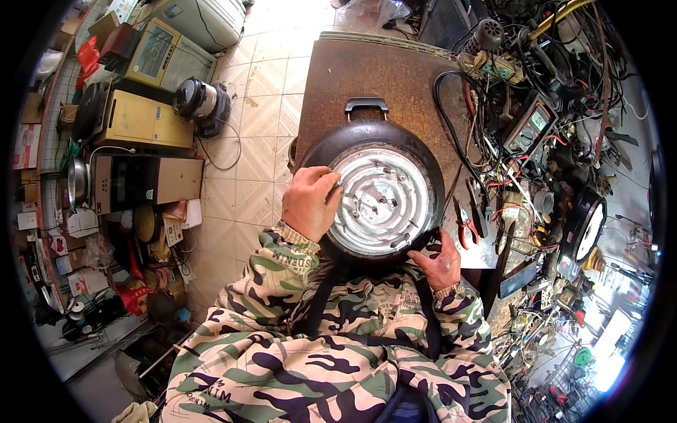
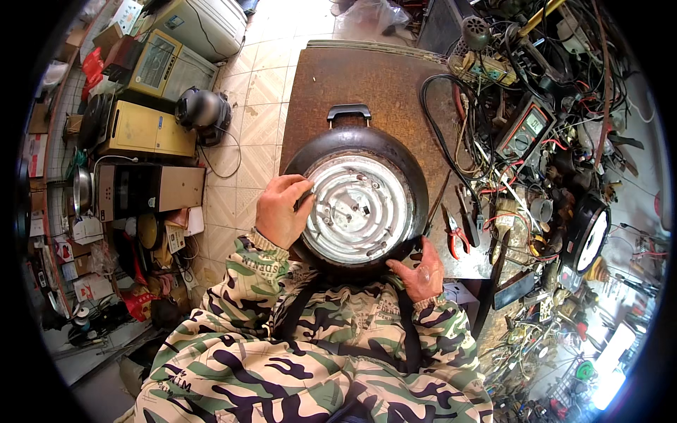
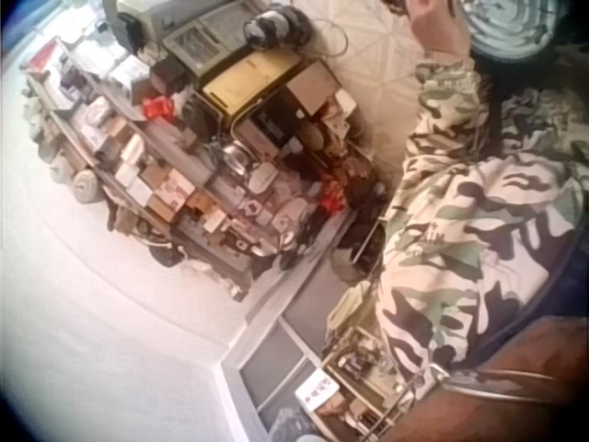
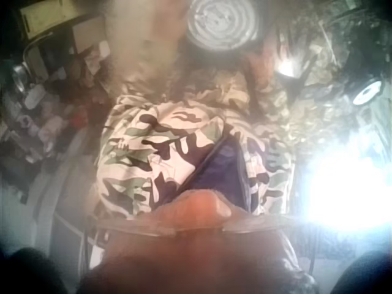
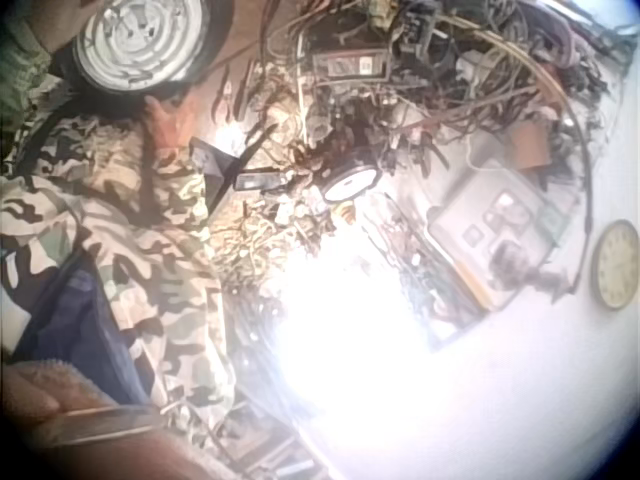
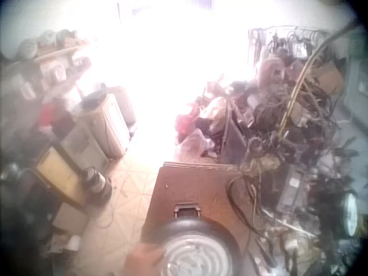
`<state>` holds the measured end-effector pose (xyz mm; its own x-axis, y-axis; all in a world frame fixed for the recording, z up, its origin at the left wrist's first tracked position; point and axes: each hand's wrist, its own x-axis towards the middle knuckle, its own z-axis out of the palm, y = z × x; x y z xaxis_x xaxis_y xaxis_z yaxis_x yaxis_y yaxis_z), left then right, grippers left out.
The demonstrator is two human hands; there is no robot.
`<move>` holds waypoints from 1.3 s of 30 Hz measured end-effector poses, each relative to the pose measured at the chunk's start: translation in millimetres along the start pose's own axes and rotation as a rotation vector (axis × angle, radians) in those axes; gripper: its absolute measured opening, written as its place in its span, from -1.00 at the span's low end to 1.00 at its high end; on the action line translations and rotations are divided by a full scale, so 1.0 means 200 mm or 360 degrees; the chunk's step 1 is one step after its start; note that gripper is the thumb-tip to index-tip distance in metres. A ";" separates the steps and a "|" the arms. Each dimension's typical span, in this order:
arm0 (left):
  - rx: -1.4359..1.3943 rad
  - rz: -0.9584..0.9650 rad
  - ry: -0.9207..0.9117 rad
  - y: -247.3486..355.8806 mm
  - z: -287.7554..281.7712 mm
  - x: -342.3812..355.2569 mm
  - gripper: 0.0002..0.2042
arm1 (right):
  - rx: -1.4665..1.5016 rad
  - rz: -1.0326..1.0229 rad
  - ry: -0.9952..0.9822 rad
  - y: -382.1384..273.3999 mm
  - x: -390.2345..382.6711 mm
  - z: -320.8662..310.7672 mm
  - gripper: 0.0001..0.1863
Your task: The person repairs a circular electric appliance, likely a heater, by manipulating internal wires and components with a screwdriver and pliers. They then reassemble the unit by placing the cover back on and securing it.
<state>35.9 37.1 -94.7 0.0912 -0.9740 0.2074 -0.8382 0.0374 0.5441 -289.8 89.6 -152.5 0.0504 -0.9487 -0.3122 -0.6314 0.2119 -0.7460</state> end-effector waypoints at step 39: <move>-0.0555 -0.0021 -0.0311 -0.06 -0.09 0.03 -0.83 | 0.0068 -0.0001 -0.0024 -0.06 0.00 -0.03 -0.04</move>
<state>56.8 33.8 -85.8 -0.0313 -0.9978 0.0584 -0.6016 0.0655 0.7961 -288.0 85.4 -140.5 0.0624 -0.9453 -0.3203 -0.5978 0.2216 -0.7704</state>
